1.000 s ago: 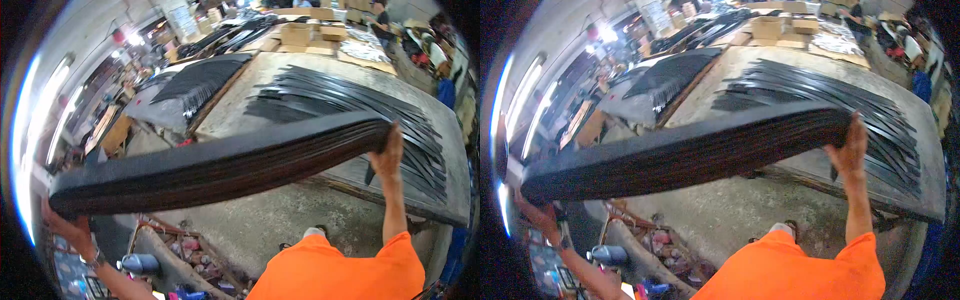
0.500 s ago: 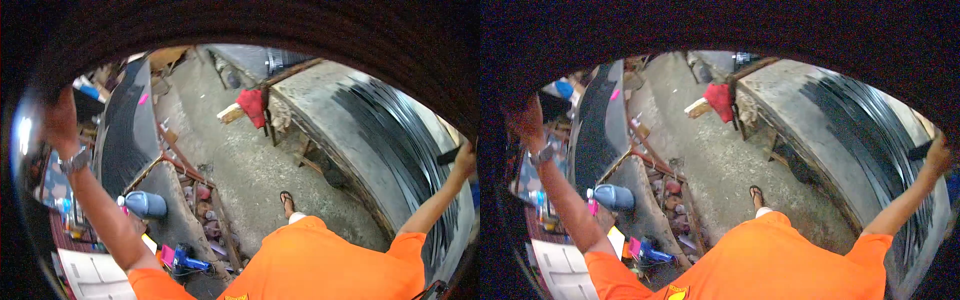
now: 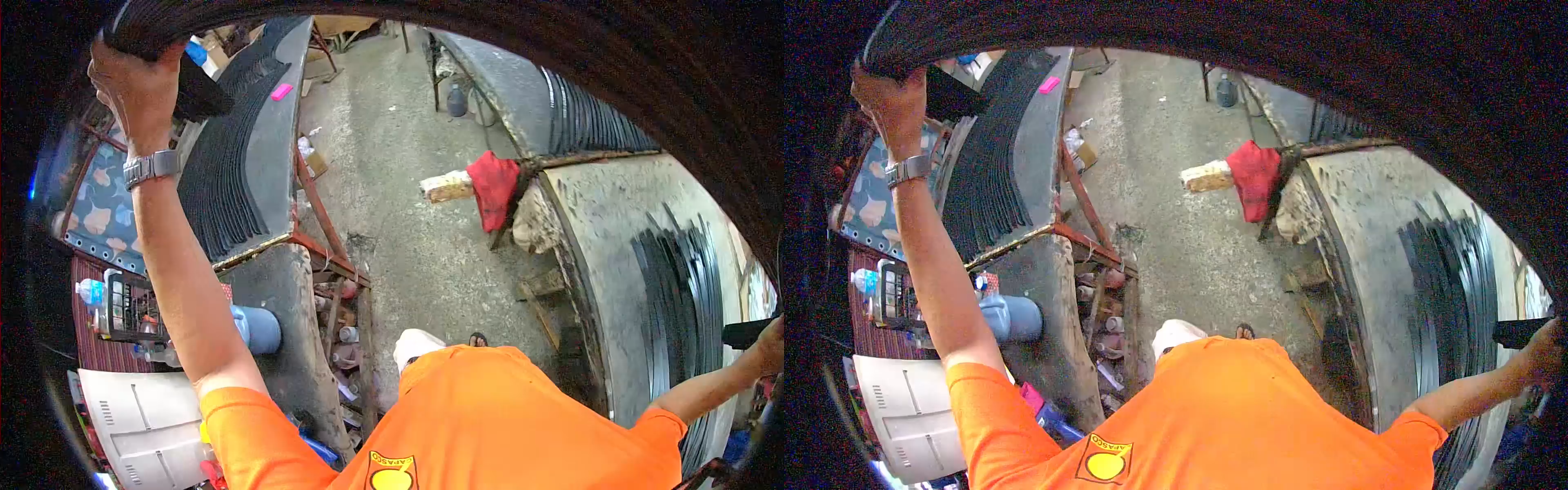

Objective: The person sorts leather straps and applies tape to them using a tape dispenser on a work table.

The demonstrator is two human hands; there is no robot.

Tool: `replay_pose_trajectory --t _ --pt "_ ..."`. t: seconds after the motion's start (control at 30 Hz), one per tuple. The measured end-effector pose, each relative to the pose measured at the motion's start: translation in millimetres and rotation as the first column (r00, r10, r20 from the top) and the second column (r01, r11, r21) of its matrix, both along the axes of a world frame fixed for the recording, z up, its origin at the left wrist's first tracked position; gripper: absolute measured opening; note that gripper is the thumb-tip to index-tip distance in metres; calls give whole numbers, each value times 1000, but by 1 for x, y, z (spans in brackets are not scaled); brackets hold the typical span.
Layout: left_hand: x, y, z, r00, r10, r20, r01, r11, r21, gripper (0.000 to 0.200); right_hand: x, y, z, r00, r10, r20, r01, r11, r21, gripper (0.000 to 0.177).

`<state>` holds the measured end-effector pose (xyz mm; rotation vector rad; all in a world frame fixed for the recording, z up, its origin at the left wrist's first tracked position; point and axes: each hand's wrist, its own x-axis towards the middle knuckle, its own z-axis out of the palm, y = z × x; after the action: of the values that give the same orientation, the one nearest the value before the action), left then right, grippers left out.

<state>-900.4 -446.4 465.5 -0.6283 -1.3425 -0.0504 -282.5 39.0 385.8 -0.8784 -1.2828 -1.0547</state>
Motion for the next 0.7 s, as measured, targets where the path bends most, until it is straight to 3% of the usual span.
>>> replay_pose_trajectory --t 0.1,0.13,0.17,0.2,0.27,0.33,0.43,0.47,0.6,0.7 --pt "-53 0 -11 998 -27 54 24 998 49 100 -83 -13 3 940 -333 -68 301 908 -292 120" --pt "-77 -5 -13 998 -17 63 13 998 59 98 -86 -4 3 863 -483 149 498 863 -82 120" --pt "-102 -11 -15 997 -9 72 4 998 66 97 -106 15 -6 976 -196 98 195 981 14 119" --pt "-129 -18 -18 998 -3 63 -1 998 56 96 -140 23 -12 986 110 125 -126 983 131 119" --pt "-185 -34 -17 999 -6 46 5 1000 31 94 -196 23 -19 982 144 122 -157 982 106 119" --pt "-237 -51 -4 966 -56 252 75 995 -65 85 -249 12 -16 979 171 112 -178 983 54 122" --pt "-320 -54 3 996 12 -86 -19 996 -88 54 -328 -4 -7 960 55 276 -119 967 223 126" --pt "-343 -54 9 997 17 -72 -27 990 -137 49 -349 -8 -7 968 56 244 -106 975 196 127" --pt "-432 -46 4 988 45 146 -19 984 -176 46 -409 -20 2 984 23 176 -41 994 100 128" --pt "-474 -15 -7 976 -152 157 170 980 -105 59 -454 -40 3 998 -34 51 35 999 -18 125"
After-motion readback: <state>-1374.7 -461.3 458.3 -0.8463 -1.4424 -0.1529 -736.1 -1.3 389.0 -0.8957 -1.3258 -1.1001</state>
